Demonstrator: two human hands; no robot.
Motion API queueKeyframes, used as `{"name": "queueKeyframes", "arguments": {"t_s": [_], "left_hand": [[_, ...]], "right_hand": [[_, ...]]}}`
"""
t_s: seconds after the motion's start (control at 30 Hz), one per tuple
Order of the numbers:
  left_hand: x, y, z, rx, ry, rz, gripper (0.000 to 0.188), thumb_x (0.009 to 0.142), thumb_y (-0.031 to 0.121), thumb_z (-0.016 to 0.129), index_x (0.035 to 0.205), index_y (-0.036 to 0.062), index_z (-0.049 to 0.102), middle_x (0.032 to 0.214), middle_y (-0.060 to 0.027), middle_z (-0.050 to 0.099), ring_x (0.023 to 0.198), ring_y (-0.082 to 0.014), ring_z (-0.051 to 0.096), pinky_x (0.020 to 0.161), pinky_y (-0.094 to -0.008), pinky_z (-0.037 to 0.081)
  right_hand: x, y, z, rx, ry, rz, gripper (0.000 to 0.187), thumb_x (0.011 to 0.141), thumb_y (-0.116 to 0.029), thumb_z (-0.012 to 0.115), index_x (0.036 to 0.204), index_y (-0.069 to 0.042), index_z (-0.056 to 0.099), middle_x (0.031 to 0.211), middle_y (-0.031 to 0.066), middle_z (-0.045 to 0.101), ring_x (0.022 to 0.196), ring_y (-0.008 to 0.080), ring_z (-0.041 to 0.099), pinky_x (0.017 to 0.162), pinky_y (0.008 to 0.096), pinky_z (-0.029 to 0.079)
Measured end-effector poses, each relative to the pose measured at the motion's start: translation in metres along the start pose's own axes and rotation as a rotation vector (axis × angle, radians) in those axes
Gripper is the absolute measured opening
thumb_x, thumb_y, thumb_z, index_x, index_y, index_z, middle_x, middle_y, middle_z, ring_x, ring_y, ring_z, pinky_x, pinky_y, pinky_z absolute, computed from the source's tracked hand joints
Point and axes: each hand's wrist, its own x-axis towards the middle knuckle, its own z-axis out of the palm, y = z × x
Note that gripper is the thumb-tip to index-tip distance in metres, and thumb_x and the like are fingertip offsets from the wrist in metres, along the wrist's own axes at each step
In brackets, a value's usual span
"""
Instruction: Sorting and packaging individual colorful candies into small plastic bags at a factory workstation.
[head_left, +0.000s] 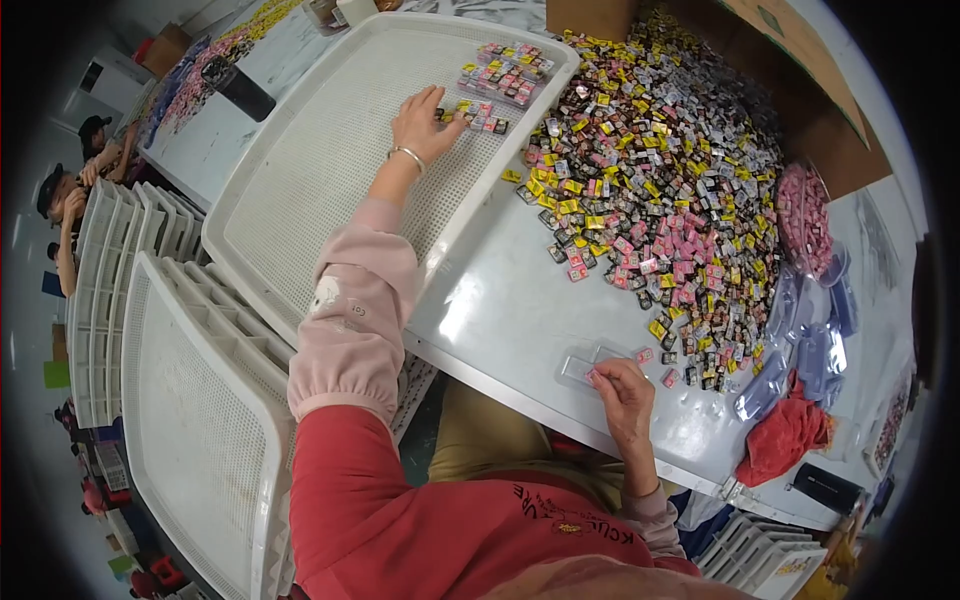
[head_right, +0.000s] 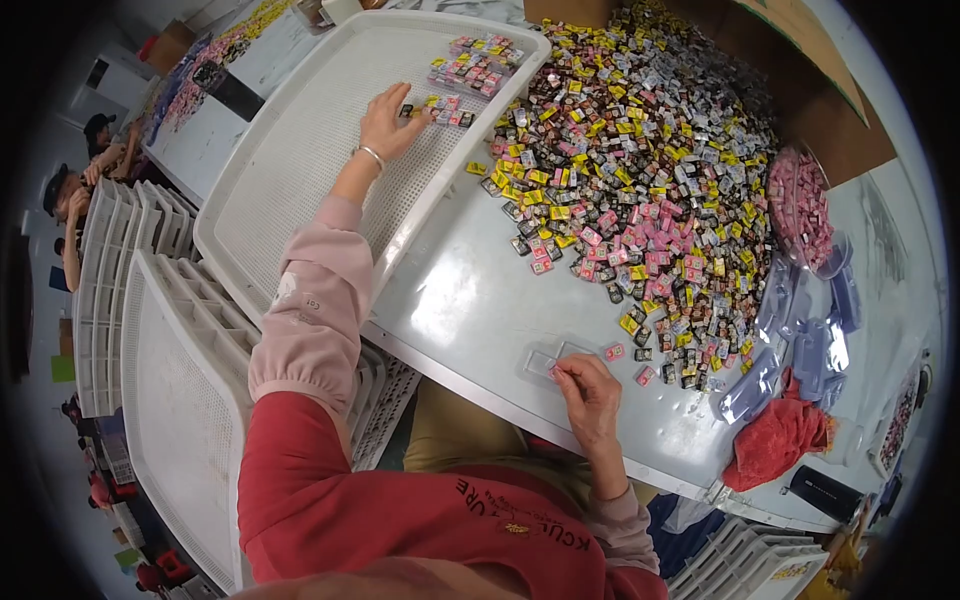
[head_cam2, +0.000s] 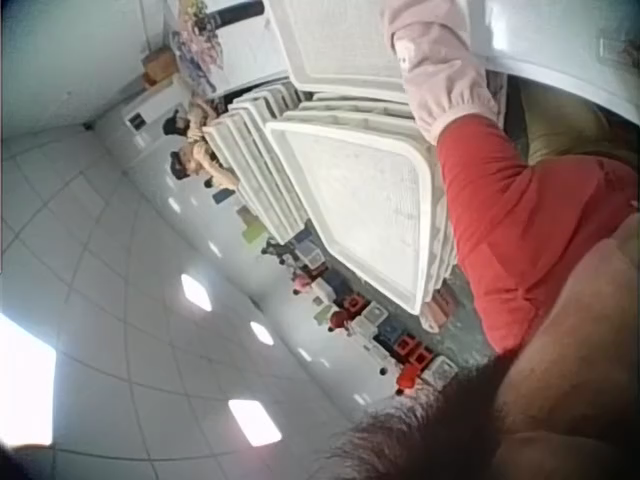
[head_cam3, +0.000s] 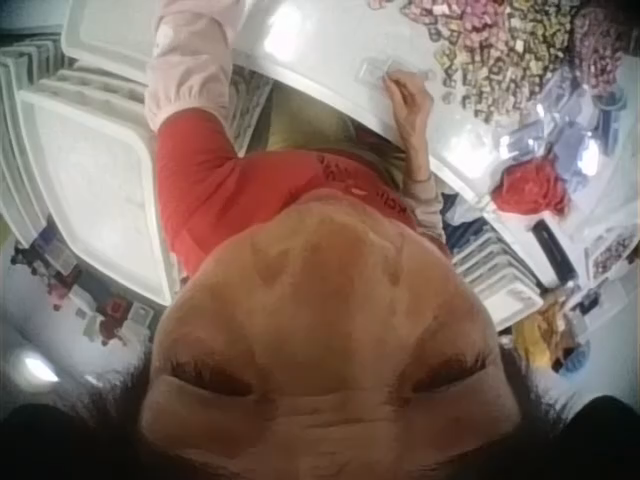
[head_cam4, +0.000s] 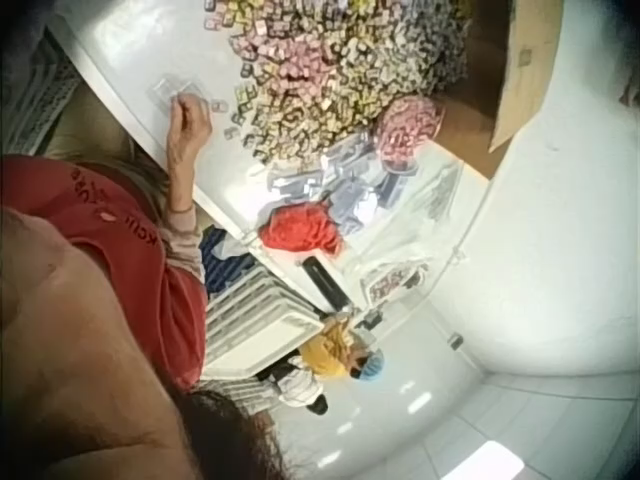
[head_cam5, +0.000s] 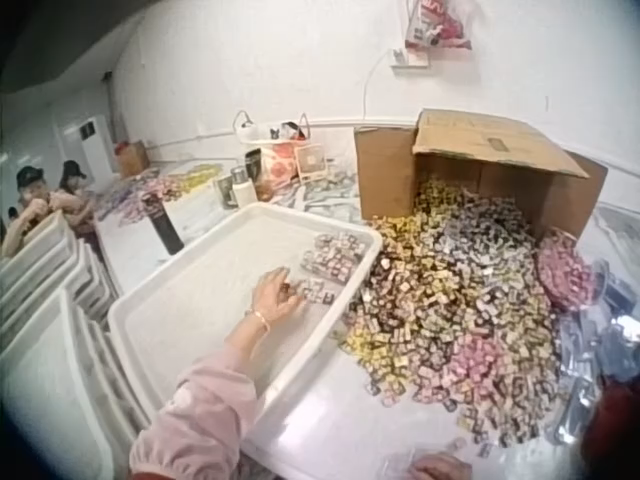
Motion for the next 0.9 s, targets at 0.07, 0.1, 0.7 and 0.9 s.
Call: {"name": "queueKeyframes", "arguments": {"t_s": [0.07,0.1,0.7,0.9], "left_hand": [[0.005,0.004,-0.003,0.061,-0.111,0.028,0.08,0.073,0.053,0.07,0.136,0.0092,0.049,0.141,-0.0113,0.048,0.129,-0.0338,0.043,0.106,-0.0446,0.036],[0.007,0.002,-0.003,0.129,-0.219,0.054,0.09,0.065,0.059,0.075,0.136,0.0094,0.048,0.143,-0.0115,0.046,0.129,-0.0344,0.043,0.107,-0.043,0.036],[0.003,-0.008,-0.012,-0.002,-0.241,-0.075,0.09,0.053,0.051,0.084,0.123,0.0033,0.057,0.115,-0.0187,0.061,0.108,-0.0316,0.059,0.093,-0.0371,0.049],[-0.017,-0.028,-0.024,-0.236,-0.211,-0.2,0.085,0.053,0.043,0.083,0.121,-0.0003,0.057,0.097,-0.018,0.067,0.09,-0.0306,0.065,0.087,-0.0349,0.051]], "right_hand": [[-0.003,0.004,0.002,-0.051,0.051,-0.042,0.008,0.085,0.007,0.062,0.093,0.005,0.063,0.095,0.0079,0.059,0.085,0.0119,0.059,0.075,0.0223,0.05],[-0.003,0.004,0.003,-0.052,0.047,-0.044,0.008,0.085,0.007,0.062,0.093,0.005,0.063,0.095,0.0079,0.059,0.085,0.0119,0.059,0.075,0.0223,0.05],[0.006,-0.005,-0.006,-0.416,0.196,-0.222,0.009,0.081,0.001,0.066,0.09,0.002,0.065,0.092,0.0146,0.063,0.078,0.0281,0.063,0.068,0.0327,0.05],[0.0,-0.005,-0.021,-0.416,0.211,-0.291,0.01,0.08,0.001,0.066,0.09,0.001,0.065,0.092,0.0133,0.062,0.08,0.0274,0.063,0.069,0.033,0.049]]}}
